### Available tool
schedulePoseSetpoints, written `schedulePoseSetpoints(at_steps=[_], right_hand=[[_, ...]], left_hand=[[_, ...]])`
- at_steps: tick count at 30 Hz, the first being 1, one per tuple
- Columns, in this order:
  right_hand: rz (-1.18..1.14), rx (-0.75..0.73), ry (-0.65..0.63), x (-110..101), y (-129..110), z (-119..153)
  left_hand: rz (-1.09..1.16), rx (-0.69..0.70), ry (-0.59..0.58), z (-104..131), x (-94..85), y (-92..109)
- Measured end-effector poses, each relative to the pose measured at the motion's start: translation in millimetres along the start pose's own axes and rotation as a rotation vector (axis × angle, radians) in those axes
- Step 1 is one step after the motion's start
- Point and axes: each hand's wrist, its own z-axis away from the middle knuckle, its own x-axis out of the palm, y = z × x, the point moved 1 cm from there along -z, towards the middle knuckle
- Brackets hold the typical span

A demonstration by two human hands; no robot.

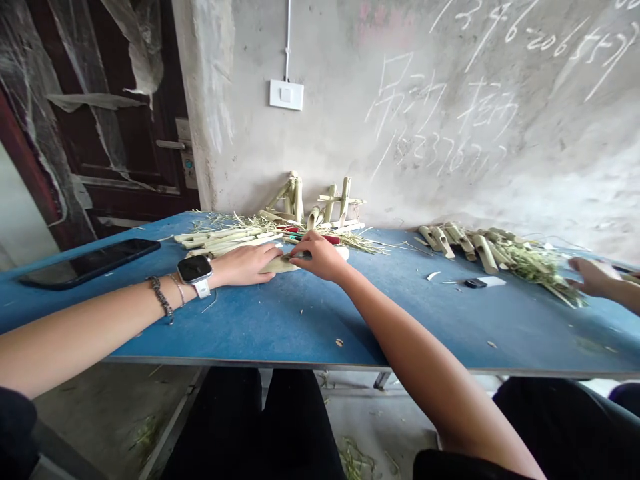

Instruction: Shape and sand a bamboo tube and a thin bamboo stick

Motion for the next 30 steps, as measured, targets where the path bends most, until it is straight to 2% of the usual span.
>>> schedulePoseSetpoints(at_steps=[3, 7, 9, 11, 14, 16, 21, 23, 25, 28, 30], right_hand=[[-0.034, -0.062, -0.022, -0.7, -5.0, -1.5], [0.13, 0.18, -0.033, -6.1, 5.6, 1.0], [0.206, 0.243, -0.032, -6.9, 8.1, 2.8], [0.196, 0.188, -0.019, -5.0, 4.6, 3.2], [0.087, 0.014, -0.007, 0.0, -5.3, 1.4], [0.049, -0.03, -0.019, 1.5, -6.7, 0.2], [0.178, 0.203, -0.02, -3.3, 14.1, 3.1], [0.214, 0.234, -0.01, -4.1, 18.2, 4.5], [0.2, 0.171, 0.0, -2.5, 13.5, 3.9], [0.097, -0.031, -0.018, 1.2, -3.0, 0.9], [0.044, -0.116, -0.044, 1.8, -9.5, -0.5]], left_hand=[[-0.003, -0.001, 0.005, 0.1, -0.3, 0.0], [-0.036, 0.01, -0.001, 0.3, 0.5, -0.5], [-0.046, 0.013, 0.0, 0.4, 0.7, -0.5], [-0.045, 0.012, 0.001, 0.5, 0.4, -0.2], [-0.038, 0.001, -0.004, 0.4, -0.7, 0.6], [-0.04, 0.001, -0.007, 0.2, -1.2, 0.8], [-0.056, 0.014, -0.001, -0.1, 0.2, -0.4], [-0.057, 0.016, -0.007, -0.2, 0.8, -0.8], [-0.052, 0.014, -0.012, -0.5, 0.6, -0.9], [-0.041, 0.008, -0.018, -0.7, -0.6, -0.8], [-0.038, 0.004, -0.019, -0.6, -1.1, -0.9]])
